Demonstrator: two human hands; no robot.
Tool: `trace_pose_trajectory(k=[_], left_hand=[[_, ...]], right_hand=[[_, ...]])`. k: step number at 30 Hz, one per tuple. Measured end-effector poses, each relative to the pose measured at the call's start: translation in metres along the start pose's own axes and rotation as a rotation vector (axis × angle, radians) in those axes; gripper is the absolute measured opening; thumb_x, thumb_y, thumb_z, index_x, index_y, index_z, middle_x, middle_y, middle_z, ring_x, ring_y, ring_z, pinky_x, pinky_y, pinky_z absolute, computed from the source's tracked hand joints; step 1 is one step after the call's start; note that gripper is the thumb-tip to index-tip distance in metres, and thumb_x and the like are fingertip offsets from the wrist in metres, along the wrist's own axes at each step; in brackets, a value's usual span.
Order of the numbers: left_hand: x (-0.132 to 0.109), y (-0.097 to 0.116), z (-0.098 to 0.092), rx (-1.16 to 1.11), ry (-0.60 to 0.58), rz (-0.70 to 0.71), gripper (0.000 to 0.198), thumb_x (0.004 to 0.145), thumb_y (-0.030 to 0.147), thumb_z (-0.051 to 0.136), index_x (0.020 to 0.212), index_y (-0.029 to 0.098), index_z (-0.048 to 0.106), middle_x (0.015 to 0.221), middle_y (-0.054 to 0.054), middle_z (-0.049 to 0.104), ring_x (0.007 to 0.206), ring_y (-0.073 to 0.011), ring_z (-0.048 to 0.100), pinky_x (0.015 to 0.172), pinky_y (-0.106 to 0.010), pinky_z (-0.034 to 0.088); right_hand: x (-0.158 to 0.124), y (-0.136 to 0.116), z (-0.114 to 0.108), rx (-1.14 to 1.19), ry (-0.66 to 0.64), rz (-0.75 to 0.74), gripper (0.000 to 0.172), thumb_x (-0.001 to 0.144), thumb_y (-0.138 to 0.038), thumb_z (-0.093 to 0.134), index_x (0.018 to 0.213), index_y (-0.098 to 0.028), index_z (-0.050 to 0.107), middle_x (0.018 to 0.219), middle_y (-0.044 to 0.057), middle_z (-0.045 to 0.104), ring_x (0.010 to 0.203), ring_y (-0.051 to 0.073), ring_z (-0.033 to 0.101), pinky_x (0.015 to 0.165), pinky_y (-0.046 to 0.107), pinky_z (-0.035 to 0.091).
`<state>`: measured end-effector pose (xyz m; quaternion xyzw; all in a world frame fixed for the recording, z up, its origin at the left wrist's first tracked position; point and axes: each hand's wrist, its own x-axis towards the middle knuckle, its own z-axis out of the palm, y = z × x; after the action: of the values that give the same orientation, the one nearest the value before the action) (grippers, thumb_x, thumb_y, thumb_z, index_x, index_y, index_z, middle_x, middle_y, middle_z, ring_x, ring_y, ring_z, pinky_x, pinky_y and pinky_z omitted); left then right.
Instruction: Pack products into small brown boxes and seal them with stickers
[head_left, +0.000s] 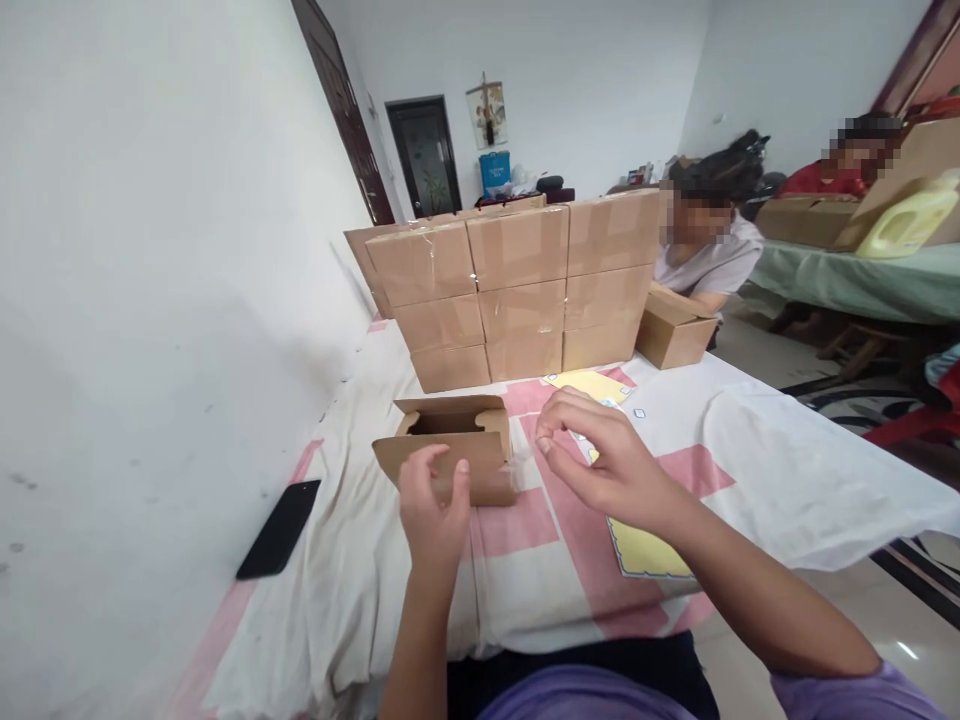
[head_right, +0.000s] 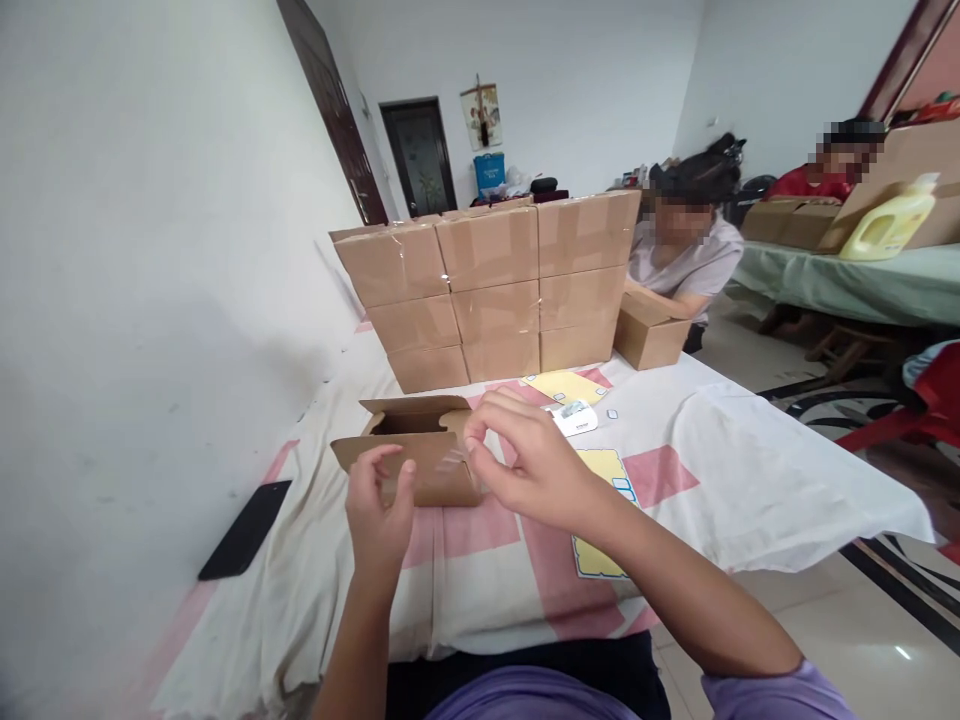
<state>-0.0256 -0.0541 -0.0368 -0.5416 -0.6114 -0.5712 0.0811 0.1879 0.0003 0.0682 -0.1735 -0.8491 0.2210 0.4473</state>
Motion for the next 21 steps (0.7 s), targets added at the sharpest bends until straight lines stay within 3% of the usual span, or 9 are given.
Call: trace_pose_trajectory(k=[2,3,5,7,10,12,15,19,21], left_hand=[[0.016,-0.015,-0.006,0.247,0.088,0.018,0.038,0.091,0.037,0.060,0.123,0.018,0.057,0.127,-0.017,0.062,0.119,-0.0316,0.057,0.102,-0.050,0.043],[0.026,-0.021,-0.007,0.335,0.072,0.022,0.046,0.090,0.035,0.060,0.132,0.017,0.053,0.140,-0.019,0.055,0.132,-0.0357,0.049,0.108,-0.056,0.038],[0.046,-0.032,-0.008,0.445,-0.069,0.013,0.065,0.087,0.032,0.059,0.148,0.019,0.040,0.161,-0.018,0.035,0.149,-0.0406,0.027,0.114,-0.064,0.029],[0.064,-0.041,-0.005,0.480,-0.280,0.003,0.081,0.084,0.030,0.058,0.158,0.024,0.024,0.169,-0.012,0.021,0.156,-0.0398,0.008,0.118,-0.069,0.019],[0.081,-0.051,0.002,0.447,-0.570,-0.054,0.093,0.082,0.028,0.055,0.162,0.028,0.008,0.171,-0.005,0.013,0.158,-0.0373,-0.005,0.119,-0.073,0.008],[0.085,-0.055,0.006,0.432,-0.660,-0.095,0.092,0.082,0.028,0.053,0.163,0.030,0.008,0.171,-0.002,0.014,0.157,-0.0373,-0.006,0.118,-0.076,0.004],[0.079,-0.059,0.004,0.459,-0.638,-0.088,0.080,0.088,0.033,0.050,0.161,0.032,0.018,0.168,-0.003,0.025,0.158,-0.0358,-0.001,0.118,-0.076,0.003],[0.063,-0.063,-0.013,0.460,-0.680,-0.084,0.064,0.098,0.049,0.042,0.157,0.028,0.030,0.158,-0.010,0.046,0.156,-0.0321,0.020,0.120,-0.069,0.011],[0.056,-0.066,-0.021,0.445,-0.736,-0.080,0.059,0.100,0.050,0.039,0.155,0.030,0.034,0.157,-0.009,0.048,0.153,-0.0300,0.029,0.120,-0.068,0.012]], right_hand=[[0.010,-0.001,-0.003,-0.032,-0.046,-0.006,0.014,0.095,-0.013,0.054,0.084,-0.022,0.054,0.086,0.001,0.059,0.082,0.017,0.053,0.076,0.033,0.042],[0.015,0.000,-0.002,-0.036,-0.081,-0.009,0.014,0.095,-0.013,0.053,0.084,-0.022,0.054,0.089,0.002,0.060,0.085,0.017,0.053,0.078,0.033,0.042],[0.025,0.004,0.003,-0.023,-0.164,-0.012,0.013,0.096,-0.014,0.052,0.085,-0.022,0.054,0.099,0.003,0.061,0.094,0.019,0.054,0.086,0.035,0.043],[0.033,0.009,0.012,-0.015,-0.240,-0.003,0.013,0.096,-0.015,0.051,0.086,-0.022,0.053,0.108,0.004,0.060,0.102,0.019,0.053,0.092,0.036,0.042],[0.042,0.020,0.029,-0.015,-0.328,0.022,0.013,0.096,-0.014,0.050,0.085,-0.022,0.051,0.114,0.005,0.059,0.108,0.020,0.051,0.096,0.038,0.042],[0.048,0.029,0.039,-0.002,-0.361,0.044,0.014,0.097,-0.015,0.049,0.085,-0.022,0.051,0.115,0.005,0.058,0.111,0.021,0.050,0.096,0.038,0.042],[0.055,0.044,0.052,0.011,-0.375,0.082,0.014,0.097,-0.018,0.048,0.084,-0.022,0.052,0.117,0.006,0.056,0.115,0.022,0.049,0.099,0.039,0.042],[0.062,0.056,0.065,0.008,-0.418,0.083,0.015,0.098,-0.021,0.048,0.083,-0.022,0.052,0.124,0.007,0.054,0.124,0.024,0.046,0.105,0.044,0.039],[0.065,0.055,0.070,0.022,-0.443,0.070,0.015,0.098,-0.023,0.048,0.084,-0.022,0.052,0.128,0.007,0.053,0.127,0.024,0.044,0.107,0.045,0.038]])
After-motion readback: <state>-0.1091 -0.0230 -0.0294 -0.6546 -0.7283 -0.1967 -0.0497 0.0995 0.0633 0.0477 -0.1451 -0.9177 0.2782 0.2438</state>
